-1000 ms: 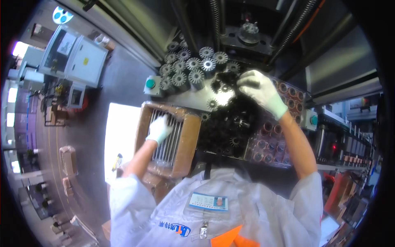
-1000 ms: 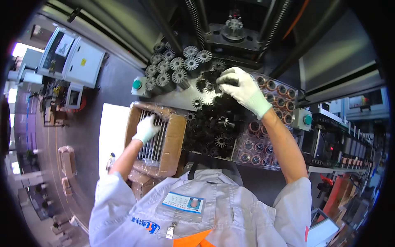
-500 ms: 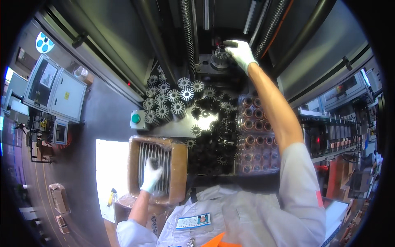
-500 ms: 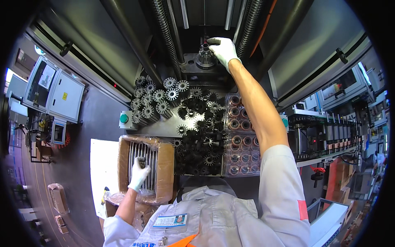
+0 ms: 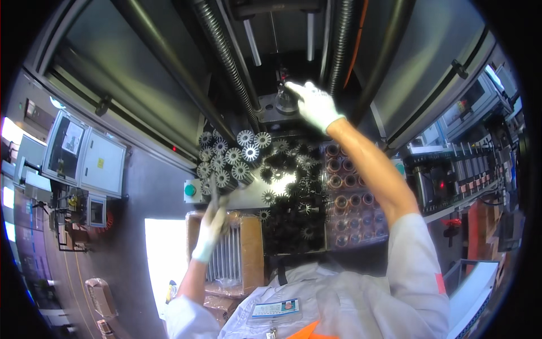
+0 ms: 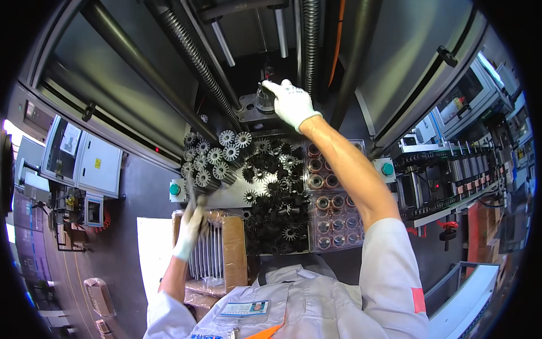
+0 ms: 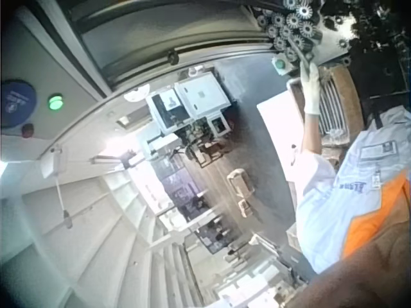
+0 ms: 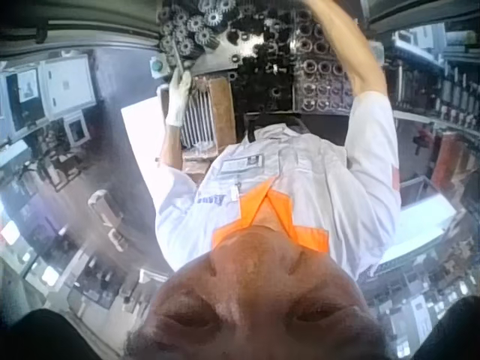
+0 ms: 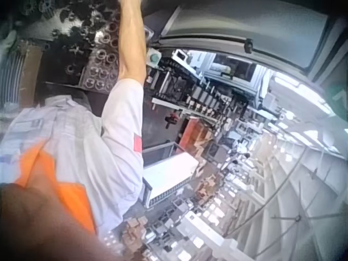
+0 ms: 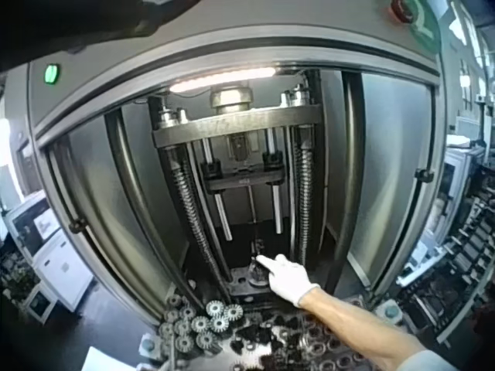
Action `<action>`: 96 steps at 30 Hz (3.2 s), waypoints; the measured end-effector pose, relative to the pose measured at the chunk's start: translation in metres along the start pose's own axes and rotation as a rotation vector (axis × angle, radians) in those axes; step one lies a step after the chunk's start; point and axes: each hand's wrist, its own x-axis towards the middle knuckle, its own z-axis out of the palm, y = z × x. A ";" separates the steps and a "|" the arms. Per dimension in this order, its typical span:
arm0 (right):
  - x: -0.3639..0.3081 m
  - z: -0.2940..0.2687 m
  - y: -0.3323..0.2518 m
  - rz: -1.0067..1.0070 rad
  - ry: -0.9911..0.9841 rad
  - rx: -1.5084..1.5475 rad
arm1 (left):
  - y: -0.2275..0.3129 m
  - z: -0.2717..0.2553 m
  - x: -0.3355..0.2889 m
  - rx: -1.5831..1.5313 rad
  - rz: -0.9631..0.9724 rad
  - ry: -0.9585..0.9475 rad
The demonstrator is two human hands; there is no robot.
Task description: The person places metal components into a pressing machine, moves finished electrical rotors from a conveyor belt into a storage shelf, and transfers small black gears from a large cardboard box into a smaller container.
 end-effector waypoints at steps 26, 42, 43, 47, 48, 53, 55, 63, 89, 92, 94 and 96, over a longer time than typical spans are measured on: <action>-0.324 -0.144 0.080 0.564 0.088 0.628 | 0.299 0.184 0.231 0.747 0.879 0.156; -0.301 -0.079 0.146 0.072 0.000 -0.233 | -0.030 0.254 0.024 1.313 0.908 -0.247; -0.305 -0.071 0.154 0.016 0.101 -0.246 | -0.041 0.255 0.030 1.387 0.966 -0.209; -0.331 -0.087 0.111 0.126 0.136 -0.193 | -0.037 0.266 0.032 1.263 0.954 -0.279; -0.347 -0.077 0.101 0.172 0.248 -0.110 | -0.035 0.271 0.031 1.239 0.994 -0.263; -0.397 -0.057 0.070 0.686 -0.047 0.383 | -0.028 0.277 0.033 1.242 0.837 -0.359; -0.406 -0.040 0.072 0.650 0.034 0.627 | -0.027 0.276 0.032 1.263 0.814 -0.353; -0.427 -0.009 0.087 0.436 0.155 0.556 | -0.008 0.285 -0.006 1.187 0.881 -0.105; -0.362 0.021 -0.312 -0.968 -0.766 0.862 | -0.139 0.076 -0.377 -0.092 0.234 0.721; -0.388 0.069 -0.384 -1.338 -0.832 0.841 | -0.179 0.048 -0.439 0.269 0.295 1.124; -0.410 0.103 -0.425 -1.555 -0.890 0.750 | -0.218 0.038 -0.464 0.085 0.214 1.314; -0.436 0.139 -0.457 -1.768 -0.910 0.634 | -0.240 0.033 -0.474 -0.113 0.291 1.475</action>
